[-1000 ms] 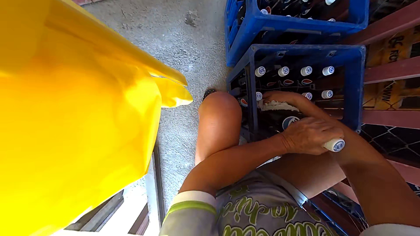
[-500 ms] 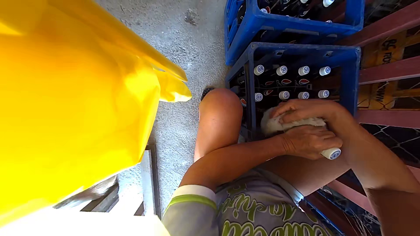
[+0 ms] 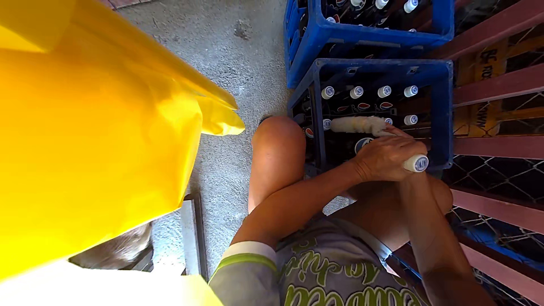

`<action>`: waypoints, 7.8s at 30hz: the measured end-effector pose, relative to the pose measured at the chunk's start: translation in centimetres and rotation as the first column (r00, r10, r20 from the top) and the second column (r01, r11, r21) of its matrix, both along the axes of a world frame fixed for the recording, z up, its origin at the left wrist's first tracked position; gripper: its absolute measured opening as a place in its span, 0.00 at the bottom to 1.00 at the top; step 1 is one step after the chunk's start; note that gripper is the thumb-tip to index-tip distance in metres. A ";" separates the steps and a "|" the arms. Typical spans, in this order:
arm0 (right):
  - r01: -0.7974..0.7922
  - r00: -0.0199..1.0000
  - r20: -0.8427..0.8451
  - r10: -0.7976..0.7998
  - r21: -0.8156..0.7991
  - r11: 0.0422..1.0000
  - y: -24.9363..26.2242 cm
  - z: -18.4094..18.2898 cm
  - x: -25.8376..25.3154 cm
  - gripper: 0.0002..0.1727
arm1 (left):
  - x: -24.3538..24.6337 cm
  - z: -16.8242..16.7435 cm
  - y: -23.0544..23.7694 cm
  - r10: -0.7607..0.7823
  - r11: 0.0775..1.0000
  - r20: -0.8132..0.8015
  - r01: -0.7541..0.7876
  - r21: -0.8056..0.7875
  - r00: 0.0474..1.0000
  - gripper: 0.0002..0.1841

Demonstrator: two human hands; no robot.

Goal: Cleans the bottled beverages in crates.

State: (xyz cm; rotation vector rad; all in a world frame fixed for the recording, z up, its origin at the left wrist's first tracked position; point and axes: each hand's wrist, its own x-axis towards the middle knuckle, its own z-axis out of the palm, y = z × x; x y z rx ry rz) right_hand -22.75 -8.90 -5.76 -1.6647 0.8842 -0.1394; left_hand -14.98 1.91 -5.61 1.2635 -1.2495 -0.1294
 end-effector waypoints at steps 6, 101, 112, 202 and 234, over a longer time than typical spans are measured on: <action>0.538 0.811 0.102 -0.576 0.256 0.803 5.5 -0.8 -0.3 0.15 | 0.9 0.0 -0.7 0.045 0.999 -0.061 -0.044 0.019 0.997 0.11; -0.392 0.622 -0.475 0.623 -0.877 -0.278 2.7 -1.6 0.2 0.18 | 9.4 4.5 -0.7 -0.218 0.825 -0.593 0.471 0.313 0.775 0.24; -0.941 0.198 -0.792 0.578 -0.318 -0.115 7.7 -10.0 4.6 0.13 | 9.0 4.2 -0.6 -0.228 0.814 -0.634 0.502 0.293 0.739 0.25; 0.455 0.859 0.456 -0.231 -0.474 0.754 3.8 -0.8 4.0 0.32 | 6.9 3.0 -1.3 0.109 0.928 -0.694 0.177 0.328 0.712 0.34; -0.269 0.950 -0.306 0.057 -0.716 0.644 5.9 8.5 1.1 0.26 | 11.6 5.7 -0.5 0.079 0.884 -0.705 0.277 0.376 0.705 0.24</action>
